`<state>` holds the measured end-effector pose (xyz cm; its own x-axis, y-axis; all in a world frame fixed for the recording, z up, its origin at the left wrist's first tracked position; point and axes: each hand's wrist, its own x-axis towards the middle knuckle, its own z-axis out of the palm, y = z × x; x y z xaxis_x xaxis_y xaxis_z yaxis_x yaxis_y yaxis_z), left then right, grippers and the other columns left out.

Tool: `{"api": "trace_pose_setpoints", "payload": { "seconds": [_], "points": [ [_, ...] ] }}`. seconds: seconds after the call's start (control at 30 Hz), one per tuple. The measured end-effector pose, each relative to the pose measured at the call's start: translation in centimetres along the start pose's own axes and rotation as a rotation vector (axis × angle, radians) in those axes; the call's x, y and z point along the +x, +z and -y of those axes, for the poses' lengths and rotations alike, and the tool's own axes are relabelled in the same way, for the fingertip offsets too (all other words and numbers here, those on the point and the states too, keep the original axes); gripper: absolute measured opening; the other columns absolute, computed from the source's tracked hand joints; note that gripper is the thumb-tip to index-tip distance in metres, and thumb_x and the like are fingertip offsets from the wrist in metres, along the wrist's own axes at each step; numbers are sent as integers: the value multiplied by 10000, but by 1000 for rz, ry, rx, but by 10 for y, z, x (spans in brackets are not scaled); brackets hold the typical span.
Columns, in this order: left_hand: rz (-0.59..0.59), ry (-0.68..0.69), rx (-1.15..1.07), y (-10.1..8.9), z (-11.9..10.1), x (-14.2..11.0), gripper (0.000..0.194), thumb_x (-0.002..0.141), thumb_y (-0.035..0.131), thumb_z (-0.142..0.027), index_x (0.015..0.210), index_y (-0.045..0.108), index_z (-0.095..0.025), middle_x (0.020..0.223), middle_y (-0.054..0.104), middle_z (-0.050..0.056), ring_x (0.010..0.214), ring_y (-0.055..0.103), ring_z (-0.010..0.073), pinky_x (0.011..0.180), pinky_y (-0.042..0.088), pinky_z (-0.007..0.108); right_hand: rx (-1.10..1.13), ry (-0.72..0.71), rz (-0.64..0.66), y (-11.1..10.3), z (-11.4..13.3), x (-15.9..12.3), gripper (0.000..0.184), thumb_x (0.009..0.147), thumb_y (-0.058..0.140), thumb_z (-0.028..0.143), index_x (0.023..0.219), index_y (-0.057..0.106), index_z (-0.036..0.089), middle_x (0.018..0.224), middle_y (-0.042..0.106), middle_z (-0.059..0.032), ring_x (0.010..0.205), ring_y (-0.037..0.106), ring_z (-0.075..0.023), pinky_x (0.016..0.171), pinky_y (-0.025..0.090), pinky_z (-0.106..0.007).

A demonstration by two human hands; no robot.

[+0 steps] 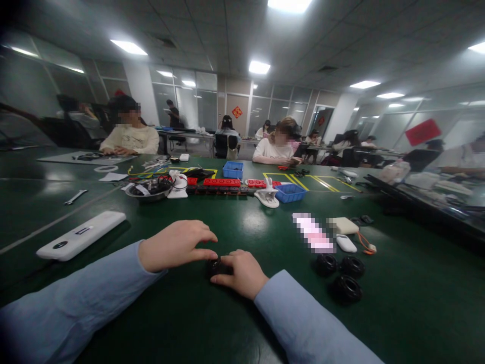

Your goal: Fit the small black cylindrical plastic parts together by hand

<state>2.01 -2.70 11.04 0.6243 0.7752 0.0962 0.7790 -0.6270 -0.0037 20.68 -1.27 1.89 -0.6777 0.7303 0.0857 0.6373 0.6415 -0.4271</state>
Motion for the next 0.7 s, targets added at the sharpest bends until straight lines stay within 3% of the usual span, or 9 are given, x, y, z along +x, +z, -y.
{"api": "trace_pose_setpoints", "payload": {
  "seconds": [0.23, 0.4, 0.7],
  "points": [
    [101, 39, -39, -4, 7, -5, 401, 769, 621, -449, 1086, 637, -204, 1030, 670, 64, 966, 607, 227, 805, 449, 298, 17, -49, -10, 4, 4, 2, 328, 722, 651, 477, 902, 670, 203, 788, 541, -33, 793, 471, -180, 689, 361, -281],
    [200, 154, -37, -6, 6, -7, 342, 759, 649, -391, 1076, 641, -262, 1051, 664, 26, 992, 590, 206, 823, 438, 277, 43, -46, 21, 3, 7, 1, 304, 725, 660, 448, 910, 674, 208, 836, 539, -38, 807, 479, -179, 694, 366, -281],
    [221, 257, 5, -2, 3, -4, 309, 776, 641, -327, 1083, 629, -294, 1024, 670, 1, 967, 584, 193, 788, 439, 277, 37, -33, 55, -1, 9, 1, 299, 725, 668, 430, 897, 684, 186, 814, 551, -41, 799, 497, -182, 679, 363, -280]
  ]
}}
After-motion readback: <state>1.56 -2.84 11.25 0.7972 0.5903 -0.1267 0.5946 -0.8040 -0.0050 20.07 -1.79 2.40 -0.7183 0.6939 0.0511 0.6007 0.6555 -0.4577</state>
